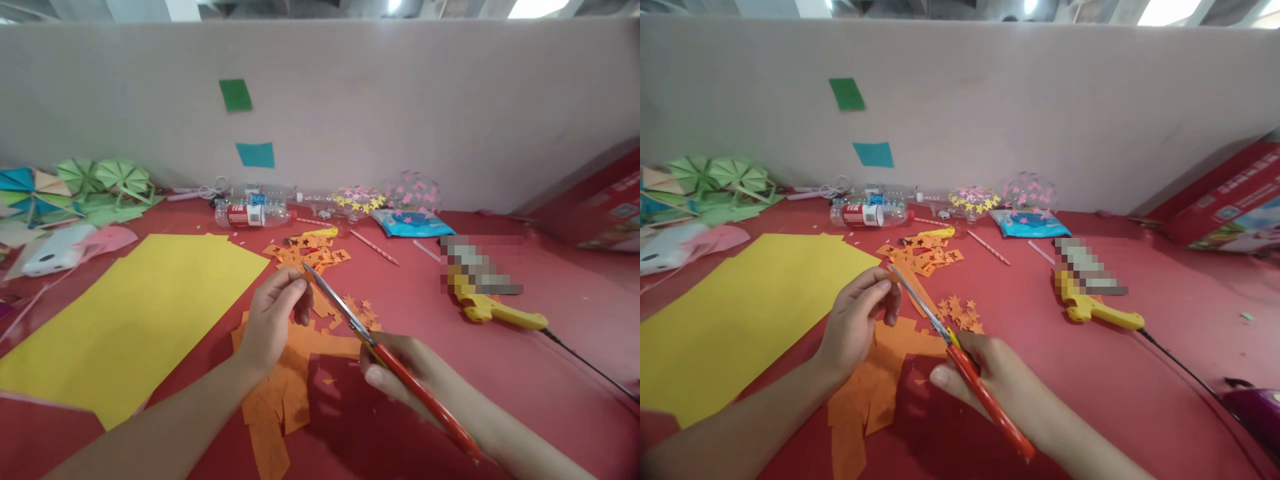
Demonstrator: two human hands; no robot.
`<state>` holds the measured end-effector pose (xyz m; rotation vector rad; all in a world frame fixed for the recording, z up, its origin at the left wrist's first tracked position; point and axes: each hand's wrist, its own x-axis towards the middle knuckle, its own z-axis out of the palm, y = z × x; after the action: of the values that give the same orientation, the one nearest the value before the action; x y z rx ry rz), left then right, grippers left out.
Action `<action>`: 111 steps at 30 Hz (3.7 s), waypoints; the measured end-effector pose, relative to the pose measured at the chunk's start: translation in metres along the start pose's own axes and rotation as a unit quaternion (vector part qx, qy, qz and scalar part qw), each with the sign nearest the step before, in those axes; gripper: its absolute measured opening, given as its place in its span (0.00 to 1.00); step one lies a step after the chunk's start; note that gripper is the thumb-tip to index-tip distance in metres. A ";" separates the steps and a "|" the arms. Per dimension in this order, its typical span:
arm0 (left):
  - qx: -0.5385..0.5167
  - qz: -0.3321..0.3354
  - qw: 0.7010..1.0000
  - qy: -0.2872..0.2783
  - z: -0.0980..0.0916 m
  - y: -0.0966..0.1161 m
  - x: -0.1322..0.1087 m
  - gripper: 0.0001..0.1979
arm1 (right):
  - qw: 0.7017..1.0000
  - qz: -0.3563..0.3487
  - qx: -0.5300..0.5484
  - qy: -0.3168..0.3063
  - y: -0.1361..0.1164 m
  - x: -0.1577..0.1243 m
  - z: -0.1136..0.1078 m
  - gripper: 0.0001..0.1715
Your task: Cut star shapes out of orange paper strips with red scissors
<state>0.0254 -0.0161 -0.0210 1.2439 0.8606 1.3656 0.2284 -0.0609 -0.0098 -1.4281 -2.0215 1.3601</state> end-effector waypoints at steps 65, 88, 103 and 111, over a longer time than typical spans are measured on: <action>0.064 -0.028 0.997 0.017 -0.010 0.010 0.012 0.12 | 0.994 0.089 0.062 -0.022 0.002 0.006 0.000 0.30; 0.056 -0.005 0.998 0.000 -0.007 0.003 0.006 0.14 | 0.993 0.090 0.072 0.031 -0.014 -0.001 0.010 0.30; 0.050 -0.007 0.999 0.004 -0.005 0.000 0.004 0.13 | 0.994 0.059 0.093 0.007 -0.006 0.000 0.013 0.33; 0.036 -0.001 0.999 0.003 -0.005 -0.002 0.004 0.14 | 0.988 0.110 0.107 0.021 -0.005 0.005 0.016 0.30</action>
<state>0.0215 -0.0112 -0.0235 1.2937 0.9219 1.3466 0.2126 -0.0651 -0.0147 -1.6007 -1.6716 1.5686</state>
